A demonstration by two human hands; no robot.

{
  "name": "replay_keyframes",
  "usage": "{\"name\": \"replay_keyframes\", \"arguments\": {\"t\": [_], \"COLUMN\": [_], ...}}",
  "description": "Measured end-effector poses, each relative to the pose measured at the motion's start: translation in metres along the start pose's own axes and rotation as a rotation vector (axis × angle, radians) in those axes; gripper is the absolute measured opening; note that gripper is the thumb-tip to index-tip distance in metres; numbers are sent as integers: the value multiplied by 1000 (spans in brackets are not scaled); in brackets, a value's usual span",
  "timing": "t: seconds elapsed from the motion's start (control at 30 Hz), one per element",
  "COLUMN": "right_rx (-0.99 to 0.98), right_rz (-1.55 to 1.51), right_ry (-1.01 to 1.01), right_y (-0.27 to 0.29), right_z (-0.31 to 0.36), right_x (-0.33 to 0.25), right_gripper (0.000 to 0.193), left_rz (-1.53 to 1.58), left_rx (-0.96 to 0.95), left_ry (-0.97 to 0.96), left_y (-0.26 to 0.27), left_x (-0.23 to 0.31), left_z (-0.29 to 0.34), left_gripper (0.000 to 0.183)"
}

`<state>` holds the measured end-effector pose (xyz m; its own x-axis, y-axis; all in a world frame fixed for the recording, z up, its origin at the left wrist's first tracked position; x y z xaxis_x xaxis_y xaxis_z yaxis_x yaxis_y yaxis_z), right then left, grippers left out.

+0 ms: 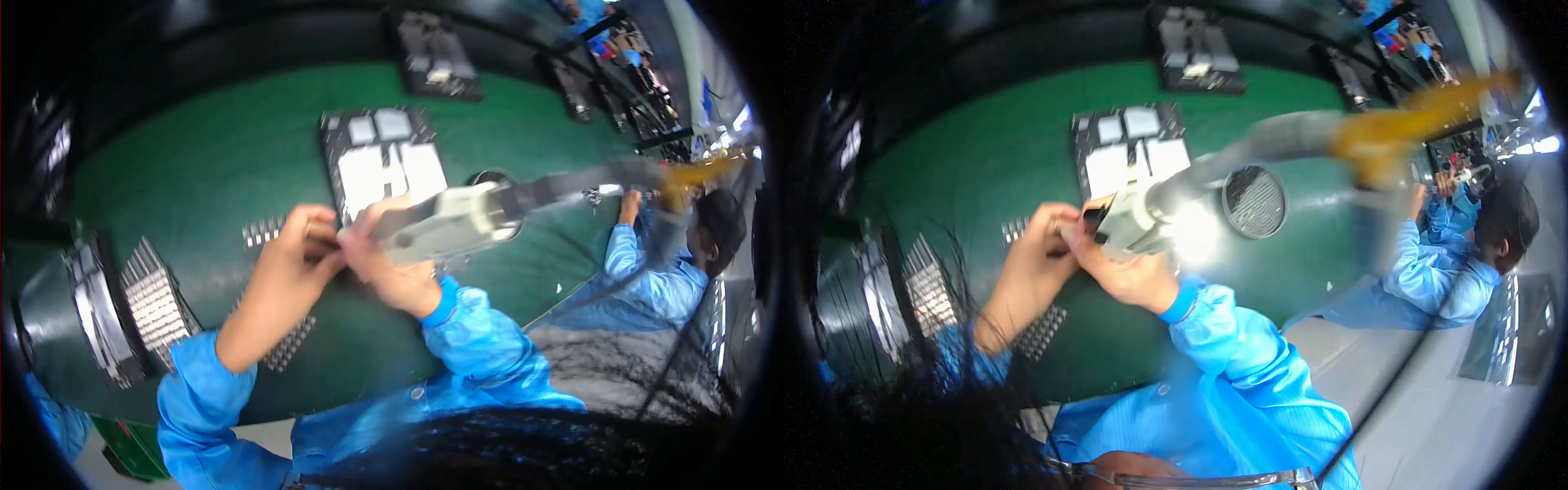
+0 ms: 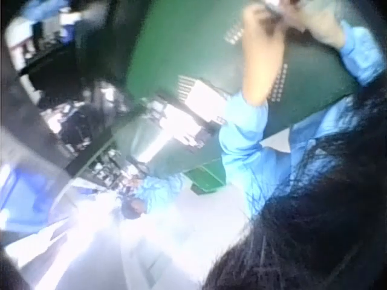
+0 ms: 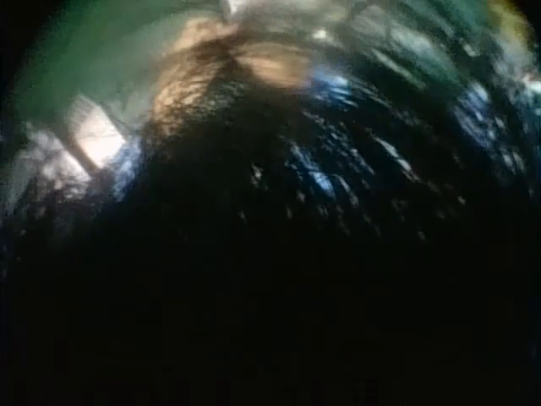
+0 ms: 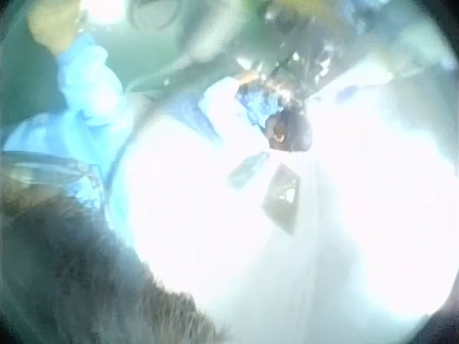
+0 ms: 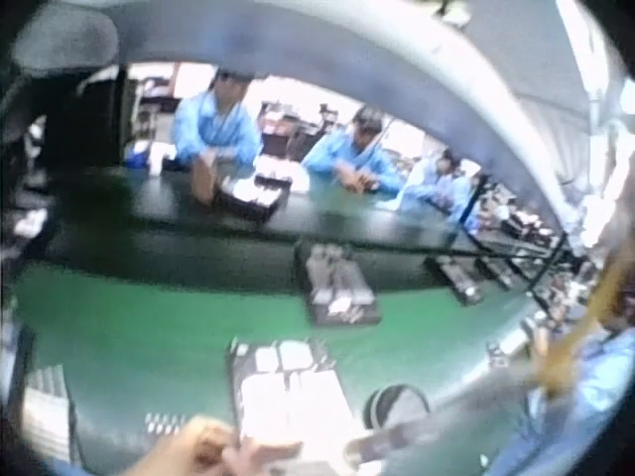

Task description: The person repeatedly takes tablet device frames from a conveyor line, attaches small electronic components by hand, fastens them using an electric screwdriver, and places the assembled units back onto the line.

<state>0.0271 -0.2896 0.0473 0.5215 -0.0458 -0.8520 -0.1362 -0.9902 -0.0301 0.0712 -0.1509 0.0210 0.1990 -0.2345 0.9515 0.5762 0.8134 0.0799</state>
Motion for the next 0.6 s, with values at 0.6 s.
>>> {"name": "replay_keyframes", "arguments": {"t": [0.6], "right_rx": [483], "right_rz": [-246], "right_ry": [368], "right_y": [182], "right_z": [-26], "right_x": [-99], "right_gripper": [22], "left_rz": [576], "left_rx": [-35], "left_ry": [268], "left_y": [-36], "left_x": [19], "left_z": [30], "left_gripper": [71]}}
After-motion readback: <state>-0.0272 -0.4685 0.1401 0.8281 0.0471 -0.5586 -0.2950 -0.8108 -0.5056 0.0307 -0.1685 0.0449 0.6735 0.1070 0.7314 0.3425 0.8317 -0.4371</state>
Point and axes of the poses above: each hand's wrist, its own z-axis away from the middle knuckle, its own y-axis out of the back of the hand, x = y × z, the point moved 4 cm from there along -z, towards the middle knuckle, and after that the axes turned 15 degrees about y, right-handed, at the moved point
